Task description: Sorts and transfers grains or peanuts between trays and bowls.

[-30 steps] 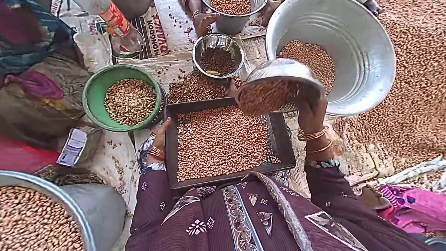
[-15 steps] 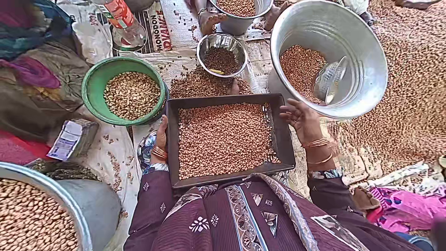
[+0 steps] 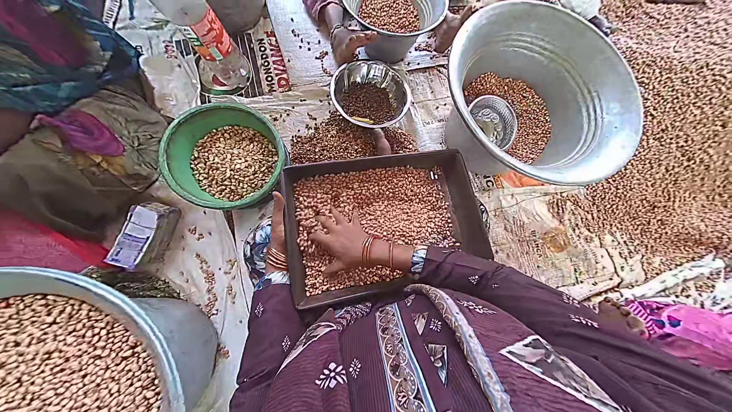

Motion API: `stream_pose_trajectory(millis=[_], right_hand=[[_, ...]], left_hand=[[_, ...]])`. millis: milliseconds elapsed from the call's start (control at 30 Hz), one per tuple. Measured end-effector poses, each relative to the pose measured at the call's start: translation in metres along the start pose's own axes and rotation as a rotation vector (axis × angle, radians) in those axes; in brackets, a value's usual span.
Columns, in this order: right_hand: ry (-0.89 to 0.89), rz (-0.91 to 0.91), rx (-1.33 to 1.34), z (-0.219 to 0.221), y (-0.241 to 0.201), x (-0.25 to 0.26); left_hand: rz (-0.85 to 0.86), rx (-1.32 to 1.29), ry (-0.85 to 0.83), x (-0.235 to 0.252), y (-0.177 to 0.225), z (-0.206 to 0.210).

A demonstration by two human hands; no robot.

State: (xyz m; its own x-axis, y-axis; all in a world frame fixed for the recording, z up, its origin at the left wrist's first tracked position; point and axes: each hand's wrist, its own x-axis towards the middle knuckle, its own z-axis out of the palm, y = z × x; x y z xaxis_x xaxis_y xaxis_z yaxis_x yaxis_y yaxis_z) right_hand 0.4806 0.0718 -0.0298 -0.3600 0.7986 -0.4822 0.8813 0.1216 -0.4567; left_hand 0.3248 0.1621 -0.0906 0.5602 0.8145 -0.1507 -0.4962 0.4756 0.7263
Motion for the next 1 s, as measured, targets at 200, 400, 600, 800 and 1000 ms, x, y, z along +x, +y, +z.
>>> stream_pose_trajectory(millis=[200,400,600,800,1000], right_hand=[[0.097,-0.021,-0.018,0.028,0.036,-0.104],[0.028,0.537,-0.007,0.010,0.133,-0.162],[0.089,0.391,0.104,-0.009,0.124,-0.085],[0.041,-0.142,0.075,0.010,0.059,-0.039],[0.132,-0.109,0.028,0.038,0.087,-0.137]], left_hand=[[0.019,0.091,0.155,-0.003,-0.001,0.010],[0.078,0.064,0.102,0.002,-0.005,0.010],[0.008,0.219,0.181,-0.008,-0.004,0.000],[0.048,0.207,0.134,-0.001,-0.002,0.006],[0.034,0.267,0.117,-0.003,-0.003,0.005]])
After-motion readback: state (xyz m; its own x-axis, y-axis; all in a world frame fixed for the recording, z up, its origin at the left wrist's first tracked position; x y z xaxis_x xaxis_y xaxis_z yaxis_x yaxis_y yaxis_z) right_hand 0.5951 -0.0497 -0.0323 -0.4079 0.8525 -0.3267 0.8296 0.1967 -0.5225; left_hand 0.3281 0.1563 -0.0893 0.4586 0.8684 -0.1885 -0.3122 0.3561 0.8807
